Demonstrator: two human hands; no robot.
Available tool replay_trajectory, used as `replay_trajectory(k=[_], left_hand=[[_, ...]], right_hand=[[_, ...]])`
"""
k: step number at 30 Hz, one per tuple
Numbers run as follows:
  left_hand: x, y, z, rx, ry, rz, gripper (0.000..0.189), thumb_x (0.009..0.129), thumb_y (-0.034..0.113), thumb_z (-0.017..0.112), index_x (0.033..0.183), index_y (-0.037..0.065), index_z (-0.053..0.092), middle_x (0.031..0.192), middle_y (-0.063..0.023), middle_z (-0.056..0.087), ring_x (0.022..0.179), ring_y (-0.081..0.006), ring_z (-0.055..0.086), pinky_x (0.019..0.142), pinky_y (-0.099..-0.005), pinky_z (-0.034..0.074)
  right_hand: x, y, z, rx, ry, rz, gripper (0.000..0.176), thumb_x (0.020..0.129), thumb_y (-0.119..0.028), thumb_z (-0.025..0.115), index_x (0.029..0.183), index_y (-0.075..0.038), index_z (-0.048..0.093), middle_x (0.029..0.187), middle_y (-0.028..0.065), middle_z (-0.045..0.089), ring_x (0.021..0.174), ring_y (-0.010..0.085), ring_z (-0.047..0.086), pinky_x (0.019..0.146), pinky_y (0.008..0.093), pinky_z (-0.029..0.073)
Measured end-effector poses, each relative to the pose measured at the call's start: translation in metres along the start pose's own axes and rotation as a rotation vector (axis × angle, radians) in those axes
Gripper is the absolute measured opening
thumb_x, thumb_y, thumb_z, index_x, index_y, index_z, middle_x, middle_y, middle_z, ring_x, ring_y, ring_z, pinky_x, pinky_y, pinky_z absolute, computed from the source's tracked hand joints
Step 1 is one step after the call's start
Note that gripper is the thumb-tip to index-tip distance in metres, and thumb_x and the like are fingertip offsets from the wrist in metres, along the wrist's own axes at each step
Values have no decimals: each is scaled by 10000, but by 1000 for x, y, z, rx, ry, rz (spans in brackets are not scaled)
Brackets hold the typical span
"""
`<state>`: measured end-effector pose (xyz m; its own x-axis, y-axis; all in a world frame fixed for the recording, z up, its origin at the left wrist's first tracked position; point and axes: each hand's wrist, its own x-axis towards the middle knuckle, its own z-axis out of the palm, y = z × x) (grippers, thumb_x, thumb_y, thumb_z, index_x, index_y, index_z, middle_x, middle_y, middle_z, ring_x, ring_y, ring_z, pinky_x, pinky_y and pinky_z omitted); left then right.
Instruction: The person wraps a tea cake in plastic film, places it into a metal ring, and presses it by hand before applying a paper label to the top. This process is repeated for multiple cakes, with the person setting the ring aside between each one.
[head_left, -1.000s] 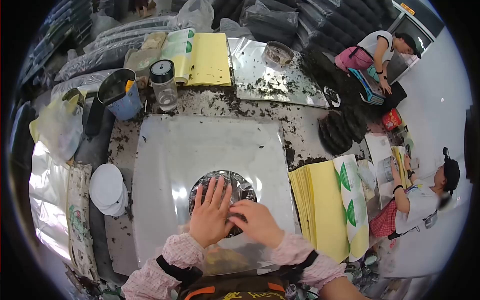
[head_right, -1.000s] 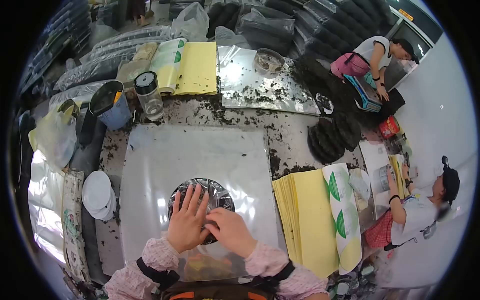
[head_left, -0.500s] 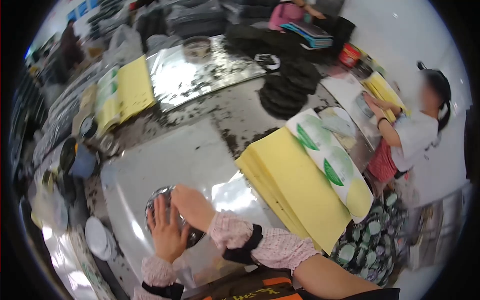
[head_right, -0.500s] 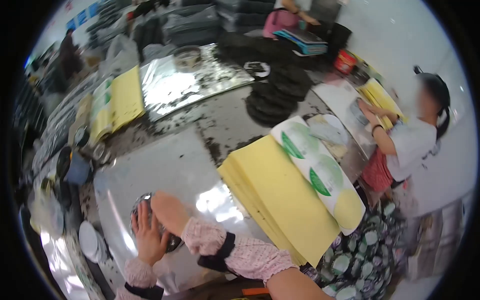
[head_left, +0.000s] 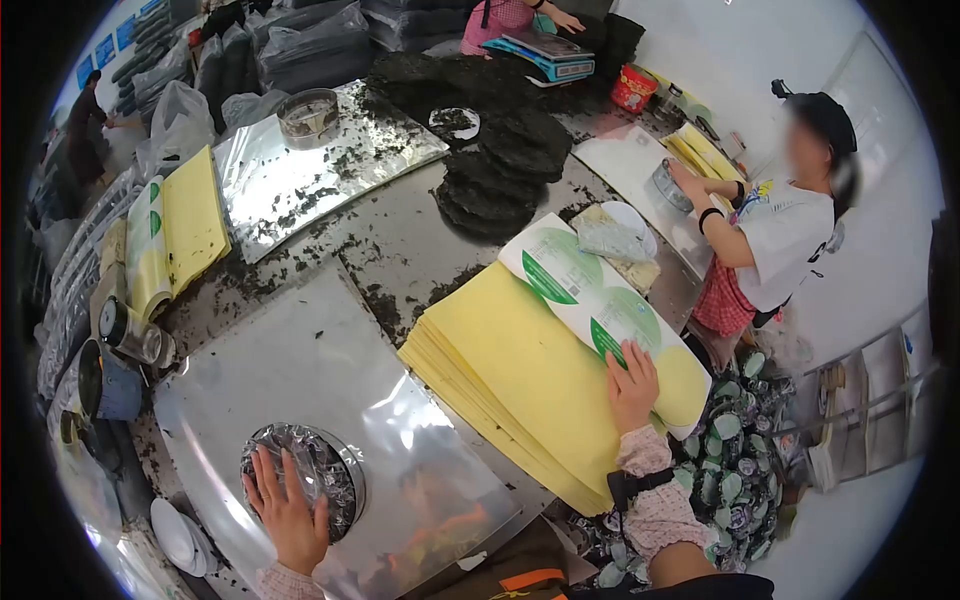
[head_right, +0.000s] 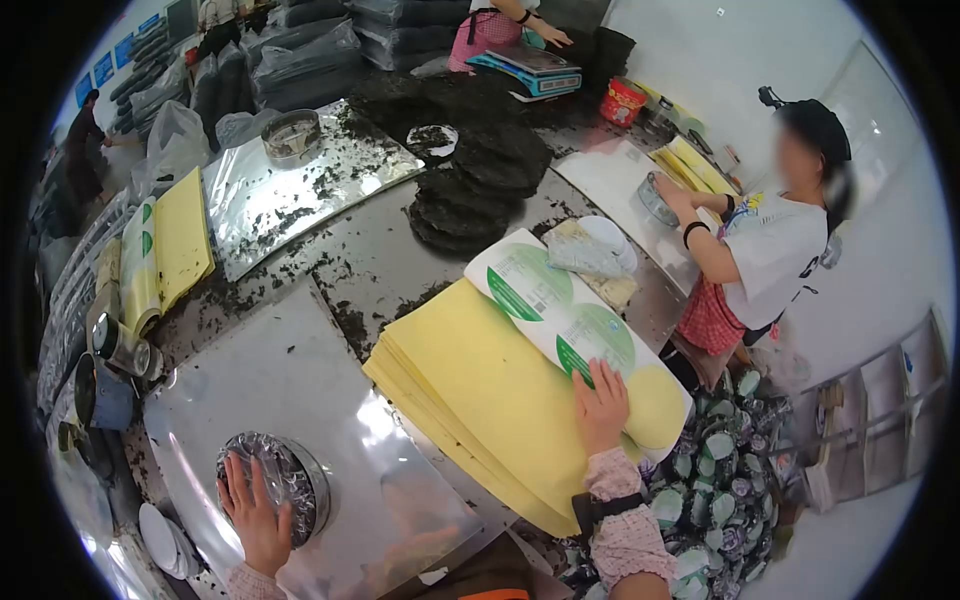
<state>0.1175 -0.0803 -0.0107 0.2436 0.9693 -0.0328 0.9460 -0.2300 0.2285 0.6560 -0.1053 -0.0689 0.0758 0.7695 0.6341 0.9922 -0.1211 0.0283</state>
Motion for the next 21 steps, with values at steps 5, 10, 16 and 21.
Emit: replay_trajectory(k=[5, 10, 16, 21], left_hand=[[-2, -2, -1, -5, 32, 16, 764, 902, 337, 555, 1517, -61, 341, 1618, -314, 193, 1516, -469, 152, 1212, -604, 60], [-2, -1, -2, -26, 36, 4, 771, 890, 339, 569, 1514, -59, 352, 1617, -311, 202, 1517, -463, 157, 1212, -604, 62], [-4, 0, -2, -50, 75, 35, 776, 883, 341, 585, 1509, -59, 359, 1618, -305, 207, 1520, -451, 161, 1213, -604, 66], [-4, -3, 4, -27, 81, 18, 795, 876, 374, 603, 1510, -44, 368, 1607, -310, 224, 1521, -442, 167, 1214, -604, 72]], right_hand=[[31, -8, -11, 428, -200, 744, 291, 892, -55, 654, 1179, -61, 705, 1130, 167, 723, 1080, 340, 683, 978, 445, 517], [41, -9, -26, 394, -344, 477, 600, 883, -245, 701, 1412, -35, 510, 1229, 219, 659, 1173, 357, 616, 1056, 442, 450], [43, -242, -12, 1338, -288, 63, 651, 890, -285, 689, 1450, -42, 463, 1440, 178, 488, 1345, 348, 450, 1146, 467, 326], [134, -386, -221, 2088, -506, -647, 365, 854, -282, 708, 1122, -61, 594, 960, 134, 572, 894, 333, 560, 785, 423, 430]])
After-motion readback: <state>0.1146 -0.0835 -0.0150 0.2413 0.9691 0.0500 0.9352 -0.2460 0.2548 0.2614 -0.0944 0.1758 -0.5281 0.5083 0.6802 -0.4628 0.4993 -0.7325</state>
